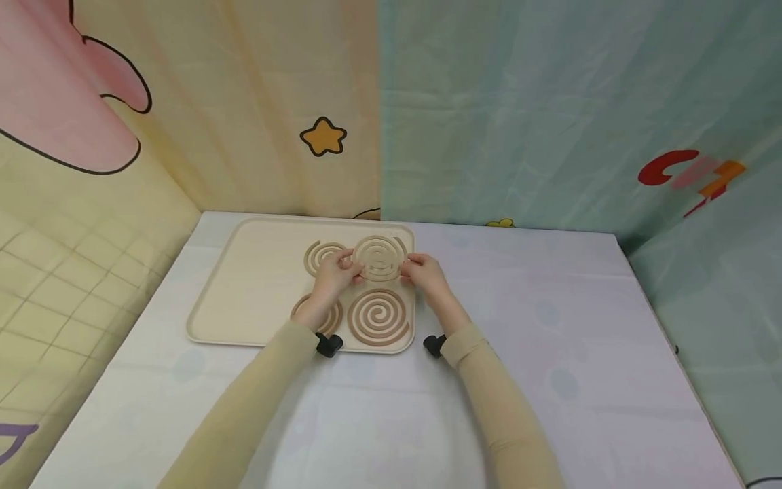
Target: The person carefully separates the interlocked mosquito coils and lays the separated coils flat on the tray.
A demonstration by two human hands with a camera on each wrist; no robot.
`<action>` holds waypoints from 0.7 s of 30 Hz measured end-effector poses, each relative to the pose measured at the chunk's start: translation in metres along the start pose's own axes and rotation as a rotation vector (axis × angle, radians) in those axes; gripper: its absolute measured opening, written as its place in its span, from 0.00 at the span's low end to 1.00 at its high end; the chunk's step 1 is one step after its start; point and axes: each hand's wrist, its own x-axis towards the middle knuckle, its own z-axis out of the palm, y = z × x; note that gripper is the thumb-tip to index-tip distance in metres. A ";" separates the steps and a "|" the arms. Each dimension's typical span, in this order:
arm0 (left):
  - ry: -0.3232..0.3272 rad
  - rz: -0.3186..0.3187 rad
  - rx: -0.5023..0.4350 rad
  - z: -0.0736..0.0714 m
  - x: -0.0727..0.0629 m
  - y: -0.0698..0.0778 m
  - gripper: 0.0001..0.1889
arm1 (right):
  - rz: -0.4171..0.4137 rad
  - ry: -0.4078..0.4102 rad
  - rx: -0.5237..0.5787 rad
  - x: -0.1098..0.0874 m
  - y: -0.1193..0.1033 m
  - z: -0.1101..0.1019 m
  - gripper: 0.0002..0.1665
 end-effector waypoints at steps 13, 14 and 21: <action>-0.239 -0.144 0.157 -0.008 0.008 0.001 0.25 | 0.004 -0.117 -0.403 0.003 -0.004 0.012 0.39; -0.248 -0.152 0.136 -0.008 0.007 0.002 0.26 | 0.001 -0.116 -0.401 0.003 -0.003 0.012 0.39; -0.287 -0.182 -0.003 -0.010 0.004 0.006 0.28 | -0.025 -0.076 -0.326 0.002 -0.001 0.011 0.37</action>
